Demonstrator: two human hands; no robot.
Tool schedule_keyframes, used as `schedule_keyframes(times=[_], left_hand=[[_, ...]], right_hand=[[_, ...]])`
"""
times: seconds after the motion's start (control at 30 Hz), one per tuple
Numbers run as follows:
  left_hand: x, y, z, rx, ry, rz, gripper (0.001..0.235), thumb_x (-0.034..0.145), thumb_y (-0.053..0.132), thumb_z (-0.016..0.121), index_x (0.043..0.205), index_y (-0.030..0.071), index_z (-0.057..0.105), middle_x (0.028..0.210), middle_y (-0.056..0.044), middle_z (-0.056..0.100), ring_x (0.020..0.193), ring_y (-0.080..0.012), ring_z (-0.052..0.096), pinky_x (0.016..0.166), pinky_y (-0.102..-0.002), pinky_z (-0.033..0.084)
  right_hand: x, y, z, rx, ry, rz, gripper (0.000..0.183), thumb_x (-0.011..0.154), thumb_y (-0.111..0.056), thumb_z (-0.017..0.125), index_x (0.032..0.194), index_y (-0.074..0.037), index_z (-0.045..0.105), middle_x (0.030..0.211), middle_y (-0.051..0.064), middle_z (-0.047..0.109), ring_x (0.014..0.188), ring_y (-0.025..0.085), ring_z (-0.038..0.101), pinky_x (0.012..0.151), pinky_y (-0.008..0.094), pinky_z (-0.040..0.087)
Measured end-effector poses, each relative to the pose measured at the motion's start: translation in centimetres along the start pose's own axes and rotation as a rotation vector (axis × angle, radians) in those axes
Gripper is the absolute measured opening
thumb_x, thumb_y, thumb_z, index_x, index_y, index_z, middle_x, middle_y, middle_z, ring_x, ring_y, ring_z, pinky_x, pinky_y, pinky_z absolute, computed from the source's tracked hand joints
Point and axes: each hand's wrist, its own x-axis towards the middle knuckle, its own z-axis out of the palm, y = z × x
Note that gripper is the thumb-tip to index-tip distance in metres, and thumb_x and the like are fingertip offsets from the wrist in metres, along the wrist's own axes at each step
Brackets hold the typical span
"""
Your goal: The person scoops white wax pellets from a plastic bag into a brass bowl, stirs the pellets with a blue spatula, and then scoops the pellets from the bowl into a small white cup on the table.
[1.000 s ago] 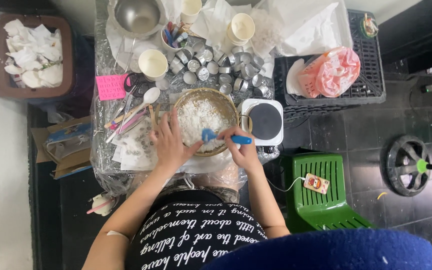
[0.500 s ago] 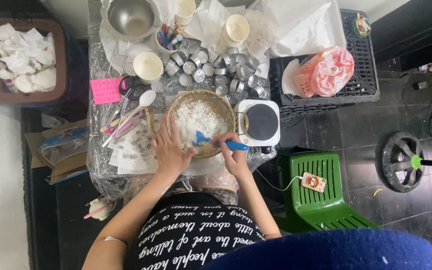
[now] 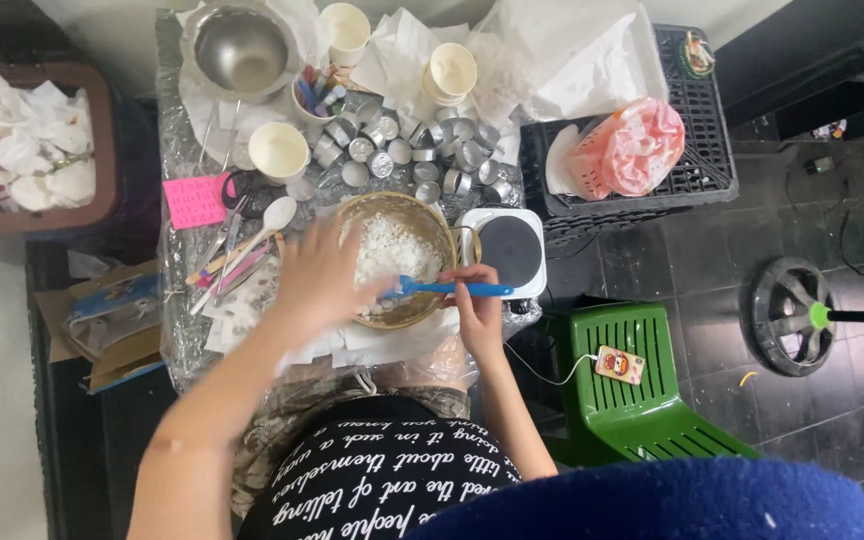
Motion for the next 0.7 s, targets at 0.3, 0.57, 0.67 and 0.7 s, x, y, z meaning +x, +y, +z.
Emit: schedule_keyframes(times=[0.3,0.57,0.67,0.7], left_hand=[[27.0,0.3,4.2,0.02,0.496,0.198,0.097,0.073,0.044,0.089,0.146,0.002,0.042,0.143,-0.022,0.053,0.121,-0.0394,0.054,0.093,-0.055,0.039],[32.0,-0.2,5.3,-0.164,0.413,0.337,0.115,0.068,0.034,0.094,0.156,0.004,0.028,0.137,-0.019,0.055,0.123,-0.0376,0.055,0.101,-0.052,0.04],[30.2,-0.1,3.7,-0.262,0.437,0.391,0.109,0.069,0.028,0.094,0.155,0.005,0.03,0.133,-0.019,0.056,0.124,-0.0379,0.056,0.104,-0.05,0.044],[29.4,0.1,3.0,-0.33,0.479,0.429,0.107,0.068,0.025,0.095,0.153,0.006,0.032,0.133,-0.02,0.055,0.124,-0.039,0.055,0.103,-0.048,0.046]], right_hand=[[11.3,-0.8,-0.5,-0.3,0.016,0.18,0.064,0.101,-0.022,0.065,0.152,-0.001,0.031,0.122,0.02,0.069,0.086,0.013,0.064,0.07,0.027,0.053],[17.5,-1.7,-4.4,-0.811,-0.039,0.127,0.085,0.096,-0.035,0.074,0.157,-0.002,0.027,0.142,0.023,0.056,0.106,0.031,0.07,0.085,0.038,0.058],[21.3,-4.8,-3.4,-0.955,0.015,-0.107,0.071,0.097,-0.035,0.076,0.153,-0.005,0.043,0.144,0.024,0.06,0.122,0.033,0.068,0.095,0.04,0.057],[22.6,-7.5,-1.8,-0.985,0.059,-0.062,0.068,0.093,-0.035,0.075,0.149,-0.009,0.047,0.145,0.02,0.06,0.117,0.032,0.071,0.095,0.04,0.057]])
